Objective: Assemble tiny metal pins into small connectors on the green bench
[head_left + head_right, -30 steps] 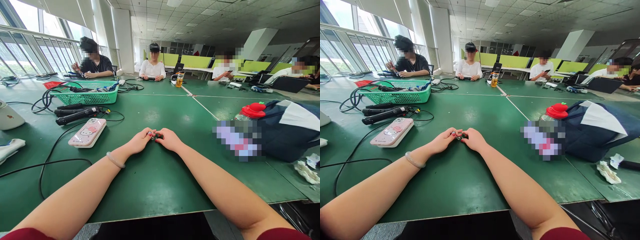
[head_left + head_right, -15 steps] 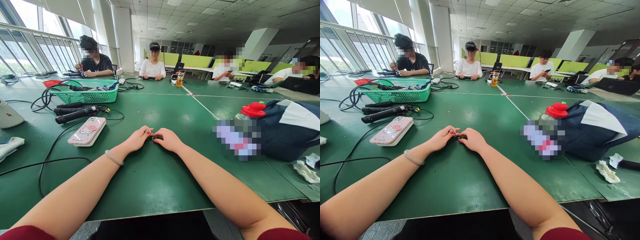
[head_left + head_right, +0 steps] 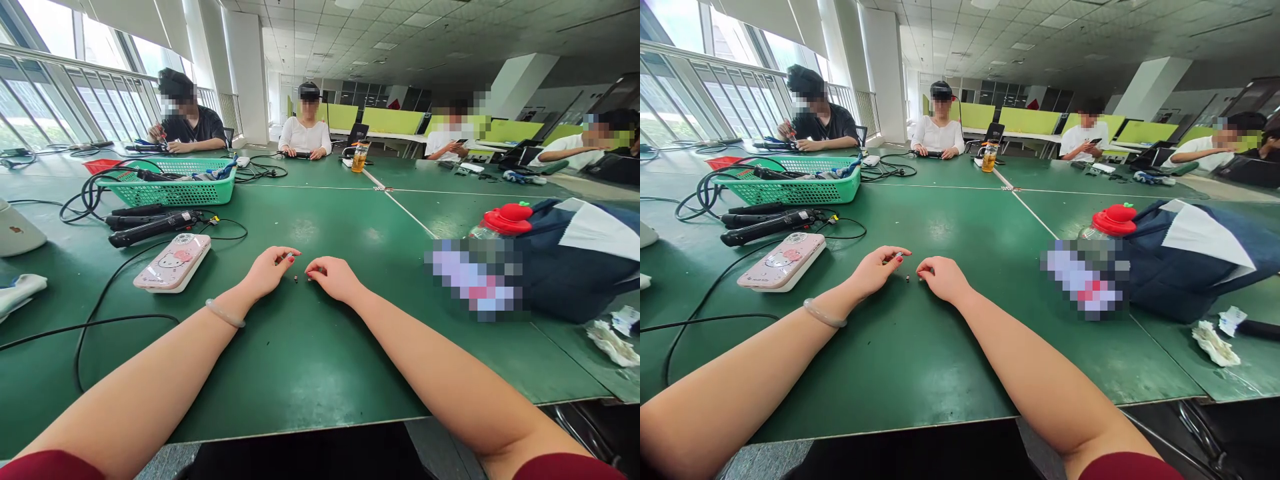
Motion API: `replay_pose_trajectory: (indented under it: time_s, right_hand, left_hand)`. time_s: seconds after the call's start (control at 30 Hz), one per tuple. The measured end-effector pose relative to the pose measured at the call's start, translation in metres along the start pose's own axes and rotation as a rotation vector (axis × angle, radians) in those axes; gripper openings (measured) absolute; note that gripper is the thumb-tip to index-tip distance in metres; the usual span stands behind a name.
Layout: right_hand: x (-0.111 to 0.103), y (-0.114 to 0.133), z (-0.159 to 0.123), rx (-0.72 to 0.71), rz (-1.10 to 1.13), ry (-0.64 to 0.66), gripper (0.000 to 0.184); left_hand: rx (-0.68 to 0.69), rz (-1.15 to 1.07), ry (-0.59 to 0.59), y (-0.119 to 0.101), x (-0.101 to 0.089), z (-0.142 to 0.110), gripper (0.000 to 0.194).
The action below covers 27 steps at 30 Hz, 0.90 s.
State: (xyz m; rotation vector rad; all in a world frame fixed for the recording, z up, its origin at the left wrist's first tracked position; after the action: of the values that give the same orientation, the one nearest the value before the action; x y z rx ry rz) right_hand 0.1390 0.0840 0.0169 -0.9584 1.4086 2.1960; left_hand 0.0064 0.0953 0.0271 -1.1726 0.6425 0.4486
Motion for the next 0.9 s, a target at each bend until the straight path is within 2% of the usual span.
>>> replay_pose_trajectory:
  time_s: [0.17, 0.27, 0.37, 0.53, 0.73, 0.9]
  right_hand:
    - [0.0, -0.026, 0.0, 0.232, 0.445, -0.029, 0.011]
    - [0.006, -0.028, 0.001, 0.268, 0.644, -0.027, 0.014]
    - [0.007, -0.024, 0.001, 0.254, 0.737, -0.043, 0.02]
    - [0.002, -0.022, 0.001, 0.233, 0.732, -0.107, 0.024]
    - [0.0, -0.019, 0.001, 0.196, 0.642, -0.113, 0.023]
    - [-0.007, -0.01, -0.002, 0.167, 0.452, -0.121, 0.019]
  left_hand:
    - [-0.085, -0.257, 0.027, 0.005, 0.006, -0.002, 0.031]
    - [-0.134, -0.388, 0.026, 0.007, 0.011, -0.002, 0.03]
    - [-0.162, -0.485, 0.069, 0.006, 0.018, -0.003, 0.031]
    - [-0.168, -0.513, 0.152, 0.003, 0.027, -0.006, 0.036]
    - [-0.041, -0.302, 0.153, -0.004, 0.023, -0.007, 0.035]
    - [0.037, -0.134, 0.145, -0.011, 0.019, -0.009, 0.036]
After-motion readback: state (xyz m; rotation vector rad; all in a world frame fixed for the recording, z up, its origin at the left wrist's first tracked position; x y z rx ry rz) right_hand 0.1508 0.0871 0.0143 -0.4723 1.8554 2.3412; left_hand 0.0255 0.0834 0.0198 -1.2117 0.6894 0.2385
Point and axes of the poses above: each hand's wrist, its own z-axis towards the middle knuckle, its own x-axis out of the palm, y = z × x, the point moved 9 cm from there along z, towards the middle knuckle, and after that the axes turned 3 degrees about z, right-handed, at the moved point
